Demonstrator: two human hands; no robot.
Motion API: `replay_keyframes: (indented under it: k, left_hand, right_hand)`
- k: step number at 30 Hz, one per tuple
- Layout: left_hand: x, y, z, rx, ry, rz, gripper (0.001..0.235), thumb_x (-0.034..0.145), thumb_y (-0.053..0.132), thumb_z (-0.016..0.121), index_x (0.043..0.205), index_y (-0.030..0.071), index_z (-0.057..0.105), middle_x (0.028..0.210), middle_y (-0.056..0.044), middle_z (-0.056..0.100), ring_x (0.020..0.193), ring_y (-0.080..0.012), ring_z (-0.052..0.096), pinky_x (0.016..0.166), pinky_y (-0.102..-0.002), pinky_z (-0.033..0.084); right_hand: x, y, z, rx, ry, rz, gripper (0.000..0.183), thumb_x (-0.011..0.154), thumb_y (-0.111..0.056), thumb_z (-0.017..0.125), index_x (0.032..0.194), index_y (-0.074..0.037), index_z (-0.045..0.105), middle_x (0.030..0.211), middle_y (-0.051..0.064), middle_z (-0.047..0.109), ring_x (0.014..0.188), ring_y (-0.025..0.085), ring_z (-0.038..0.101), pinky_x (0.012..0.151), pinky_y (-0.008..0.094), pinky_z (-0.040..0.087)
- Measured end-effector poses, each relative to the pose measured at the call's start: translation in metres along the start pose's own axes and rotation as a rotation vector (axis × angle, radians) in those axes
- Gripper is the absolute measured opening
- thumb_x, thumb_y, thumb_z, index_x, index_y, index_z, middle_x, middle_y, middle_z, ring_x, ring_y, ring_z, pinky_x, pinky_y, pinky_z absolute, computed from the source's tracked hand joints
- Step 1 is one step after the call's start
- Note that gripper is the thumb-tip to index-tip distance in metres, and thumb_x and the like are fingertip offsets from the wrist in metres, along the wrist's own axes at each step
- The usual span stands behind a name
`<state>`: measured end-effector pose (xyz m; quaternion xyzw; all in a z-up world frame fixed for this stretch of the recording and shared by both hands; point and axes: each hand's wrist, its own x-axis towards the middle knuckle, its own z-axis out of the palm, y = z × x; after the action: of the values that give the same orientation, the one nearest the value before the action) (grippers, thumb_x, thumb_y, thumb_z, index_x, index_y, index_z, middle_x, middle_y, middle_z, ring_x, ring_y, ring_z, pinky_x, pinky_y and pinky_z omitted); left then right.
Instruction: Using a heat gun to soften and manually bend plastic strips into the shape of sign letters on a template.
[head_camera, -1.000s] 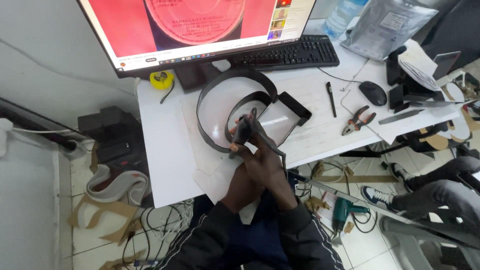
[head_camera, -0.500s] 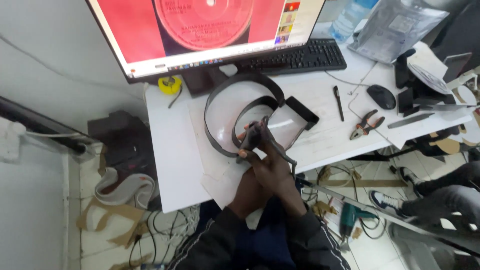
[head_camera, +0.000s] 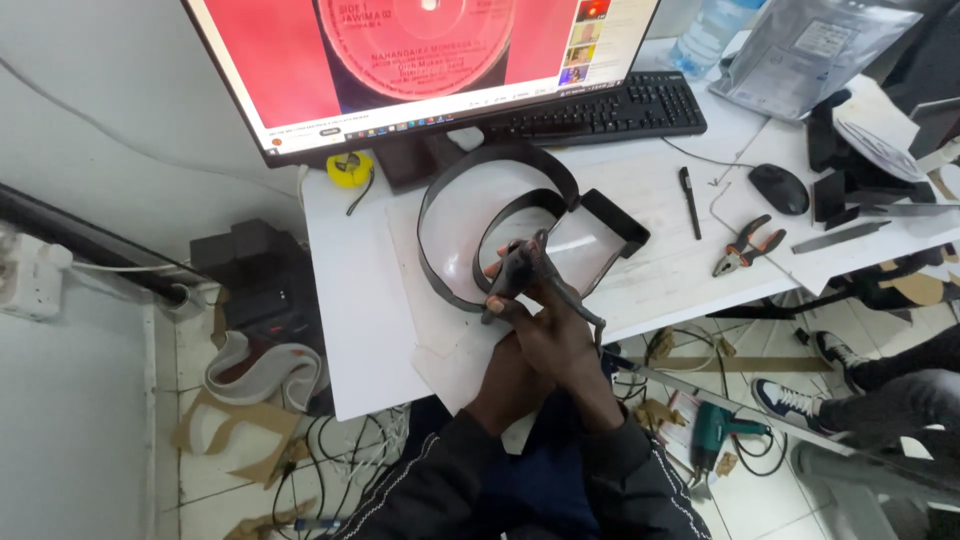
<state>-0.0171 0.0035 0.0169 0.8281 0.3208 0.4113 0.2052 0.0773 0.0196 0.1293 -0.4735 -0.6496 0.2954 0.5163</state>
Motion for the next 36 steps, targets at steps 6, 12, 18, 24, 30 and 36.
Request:
replay_keyframes:
  k: [6,12,18,24,30,36]
  left_hand:
    - [0.000,0.001,-0.001,-0.023,-0.003,-0.023,0.014,0.099,-0.003,0.074,0.110,0.004,0.079,0.086,-0.012,0.072,0.076,-0.0276,0.071,0.066,-0.039,0.061]
    - [0.002,0.001,-0.002,-0.028,0.012,-0.010,0.014,0.099,-0.003,0.074,0.111,0.004,0.079,0.086,-0.012,0.072,0.076,-0.0277,0.071,0.066,-0.039,0.061]
    - [0.003,0.001,-0.001,-0.044,0.025,-0.010,0.015,0.099,-0.003,0.074,0.111,0.003,0.079,0.087,-0.012,0.073,0.077,-0.0278,0.071,0.066,-0.039,0.061]
    - [0.005,0.001,-0.001,-0.040,0.037,0.011,0.016,0.099,-0.003,0.074,0.112,0.003,0.079,0.087,-0.013,0.073,0.077,-0.0278,0.072,0.066,-0.039,0.062]
    - [0.002,0.001,-0.001,-0.031,0.058,0.006,0.016,0.099,-0.003,0.073,0.113,0.003,0.079,0.087,-0.013,0.073,0.077,-0.0279,0.072,0.066,-0.039,0.062]
    - [0.004,0.001,-0.003,-0.025,0.071,0.015,0.017,0.099,-0.003,0.073,0.113,0.003,0.079,0.088,-0.013,0.073,0.077,-0.0280,0.072,0.066,-0.039,0.062]
  right_hand:
    - [-0.004,0.010,0.001,0.009,0.003,0.046,0.057,0.100,-0.007,0.086,0.153,-0.002,0.065,0.126,0.019,0.084,0.124,0.041,0.081,0.114,0.063,0.060]
    - [-0.001,0.006,0.001,0.022,0.007,0.048,0.059,0.100,-0.008,0.087,0.154,-0.004,0.064,0.127,0.020,0.083,0.125,0.042,0.080,0.114,0.064,0.059]
    - [-0.002,-0.001,-0.001,0.013,-0.016,0.109,0.056,0.100,-0.009,0.086,0.152,-0.005,0.066,0.130,0.018,0.084,0.127,0.041,0.080,0.116,0.063,0.058]
    - [-0.002,0.001,-0.003,0.017,-0.015,0.093,0.058,0.101,-0.009,0.086,0.154,-0.004,0.065,0.132,0.021,0.083,0.127,0.046,0.079,0.115,0.066,0.057]
    - [-0.002,-0.001,-0.001,0.008,-0.011,0.095,0.058,0.102,-0.011,0.084,0.156,-0.005,0.064,0.133,0.020,0.083,0.126,0.046,0.079,0.113,0.065,0.059]
    - [0.001,0.001,-0.001,0.019,-0.019,0.081,0.061,0.101,-0.009,0.085,0.158,-0.004,0.061,0.132,0.021,0.084,0.125,0.047,0.080,0.112,0.066,0.061]
